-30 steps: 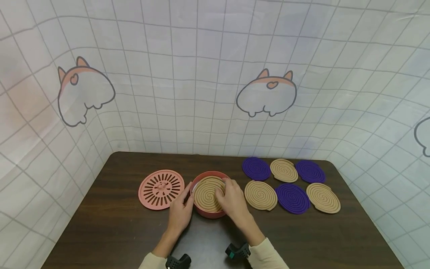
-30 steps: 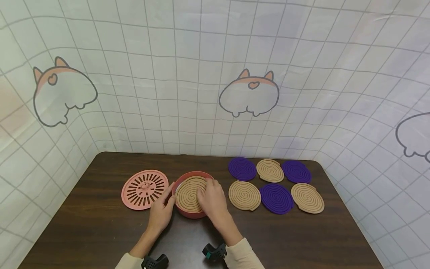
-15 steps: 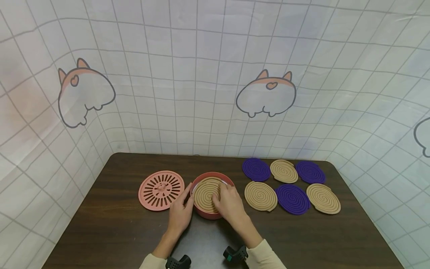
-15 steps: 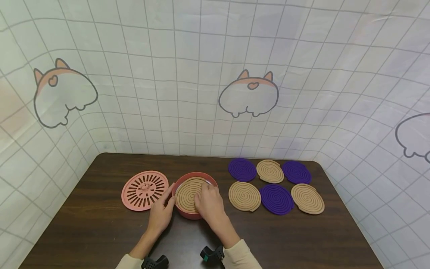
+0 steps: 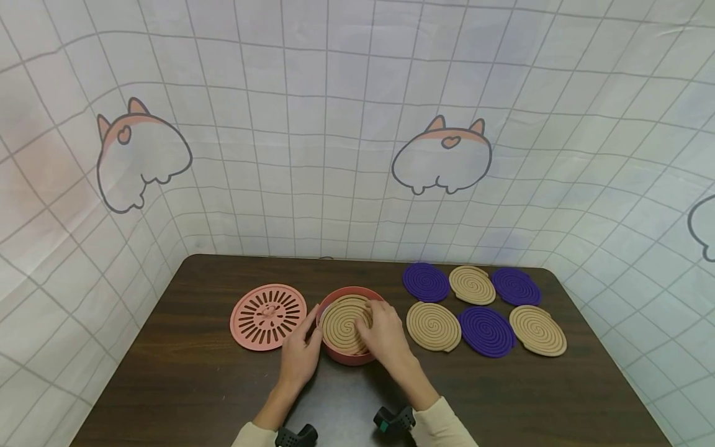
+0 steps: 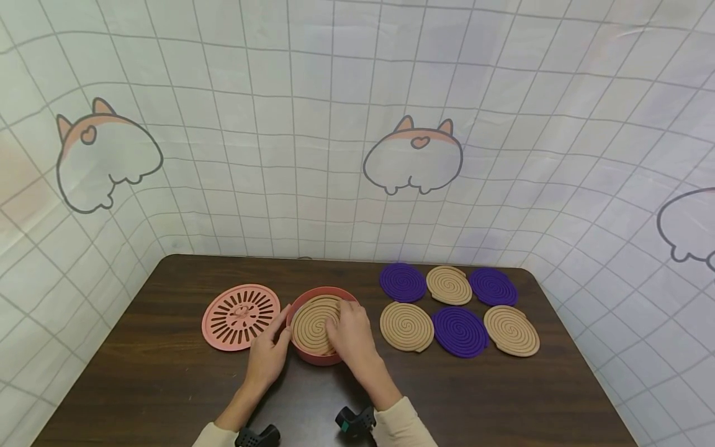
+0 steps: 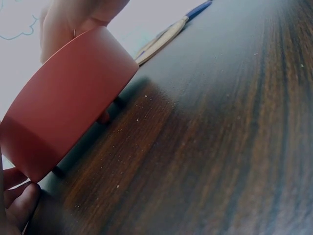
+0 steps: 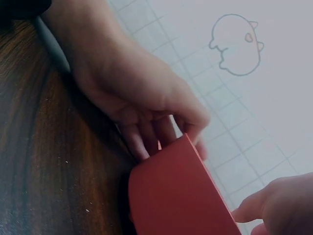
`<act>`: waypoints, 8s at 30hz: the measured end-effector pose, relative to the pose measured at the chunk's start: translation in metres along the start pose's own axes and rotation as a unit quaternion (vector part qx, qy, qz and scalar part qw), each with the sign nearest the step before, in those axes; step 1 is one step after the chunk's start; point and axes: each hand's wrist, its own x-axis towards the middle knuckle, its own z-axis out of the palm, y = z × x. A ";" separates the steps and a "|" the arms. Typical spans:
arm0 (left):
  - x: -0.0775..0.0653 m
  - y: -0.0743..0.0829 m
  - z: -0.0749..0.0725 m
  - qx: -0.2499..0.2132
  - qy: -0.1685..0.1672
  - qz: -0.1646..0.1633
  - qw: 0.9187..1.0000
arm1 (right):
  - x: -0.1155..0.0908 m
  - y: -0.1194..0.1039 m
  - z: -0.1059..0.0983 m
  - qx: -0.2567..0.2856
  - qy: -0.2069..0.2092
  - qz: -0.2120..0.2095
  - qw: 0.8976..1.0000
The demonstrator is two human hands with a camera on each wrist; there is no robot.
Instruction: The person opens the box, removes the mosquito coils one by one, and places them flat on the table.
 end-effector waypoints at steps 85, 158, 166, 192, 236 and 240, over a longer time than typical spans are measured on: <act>0.001 0.002 0.000 0.007 -0.005 -0.008 1.000 | 0.012 0.032 -0.023 0.308 0.010 0.164 0.937; 0.003 0.000 0.001 0.000 -0.011 -0.012 1.000 | -0.035 0.100 -0.101 0.305 0.040 0.227 0.924; 0.003 0.001 0.001 0.001 -0.009 -0.010 1.000 | -0.042 0.108 -0.105 0.282 0.033 0.236 0.929; 0.003 0.003 0.000 0.001 -0.013 -0.009 1.000 | -0.072 0.121 -0.104 0.270 -0.054 0.205 0.939; 0.002 0.003 0.000 0.008 -0.004 0.001 1.000 | -0.088 0.155 -0.124 0.186 -0.153 0.177 0.954; 0.002 0.003 0.000 0.009 -0.004 0.001 1.000 | -0.087 0.153 -0.122 0.116 -0.129 0.174 0.969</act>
